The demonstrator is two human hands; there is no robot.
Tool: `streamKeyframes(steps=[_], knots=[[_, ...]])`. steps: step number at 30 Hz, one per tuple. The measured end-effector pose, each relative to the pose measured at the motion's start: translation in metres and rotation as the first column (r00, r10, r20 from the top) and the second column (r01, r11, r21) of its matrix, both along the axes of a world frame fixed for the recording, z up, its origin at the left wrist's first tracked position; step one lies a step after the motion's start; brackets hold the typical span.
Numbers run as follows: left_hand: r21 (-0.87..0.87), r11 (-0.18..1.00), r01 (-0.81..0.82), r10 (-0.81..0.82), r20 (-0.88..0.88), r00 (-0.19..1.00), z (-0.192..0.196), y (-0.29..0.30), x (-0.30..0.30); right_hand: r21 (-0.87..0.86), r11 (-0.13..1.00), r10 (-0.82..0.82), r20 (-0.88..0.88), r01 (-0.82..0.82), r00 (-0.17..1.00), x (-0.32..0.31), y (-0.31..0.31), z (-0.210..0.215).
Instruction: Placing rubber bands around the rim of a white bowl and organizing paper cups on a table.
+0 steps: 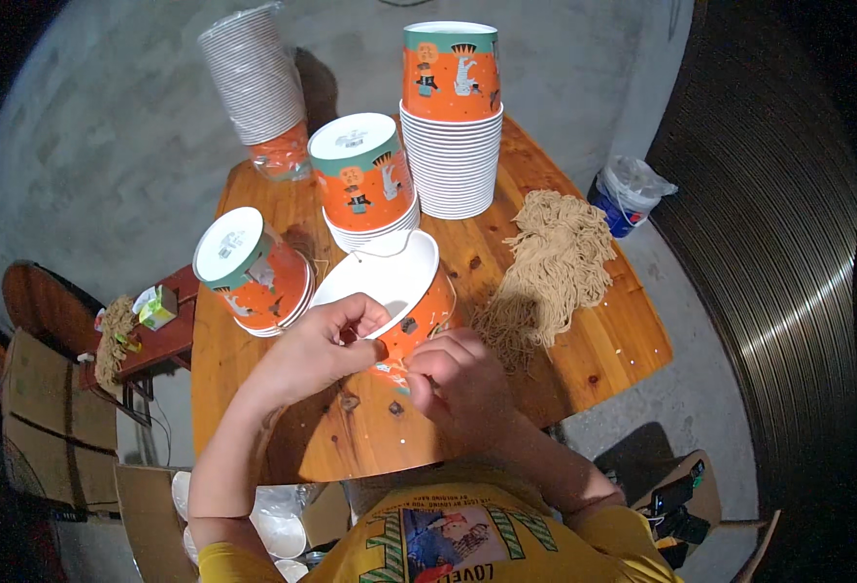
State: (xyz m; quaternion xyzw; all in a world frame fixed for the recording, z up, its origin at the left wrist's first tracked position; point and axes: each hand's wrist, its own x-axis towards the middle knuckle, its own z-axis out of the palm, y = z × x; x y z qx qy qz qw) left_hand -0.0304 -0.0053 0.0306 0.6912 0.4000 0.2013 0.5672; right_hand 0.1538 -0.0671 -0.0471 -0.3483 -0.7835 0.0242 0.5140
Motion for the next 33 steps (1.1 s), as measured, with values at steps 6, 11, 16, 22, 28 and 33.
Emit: streamKeyframes(steps=[6,11,16,22,28,33], knots=[[0.062,0.998,0.011,-0.009,-0.034,0.999,0.000,-0.004,0.002,-0.249,0.964,-0.131,-0.149,0.091,0.980,-0.003,-0.004,0.014],[0.058,0.998,0.003,-0.002,-0.029,1.000,0.006,-0.012,0.009,-0.332,0.936,-0.181,-0.177,0.114,0.967,-0.003,-0.005,0.018],[0.051,0.999,0.020,-0.018,-0.023,1.000,0.004,-0.014,0.010,-0.316,0.938,-0.200,-0.166,0.140,0.966,-0.003,-0.004,0.020],[0.118,0.992,0.040,-0.029,-0.090,0.995,0.001,-0.017,0.013,-0.316,0.933,-0.232,-0.161,0.173,0.959,-0.002,-0.005,0.019],[0.147,0.985,0.086,-0.069,-0.118,0.991,0.001,-0.020,0.016,-0.322,0.929,-0.234,-0.136,0.180,0.963,0.000,-0.006,0.014],[-0.034,0.994,0.106,-0.106,0.013,0.994,-0.001,-0.019,0.020,-0.360,0.907,-0.271,-0.103,0.218,0.957,0.004,-0.010,0.009]])
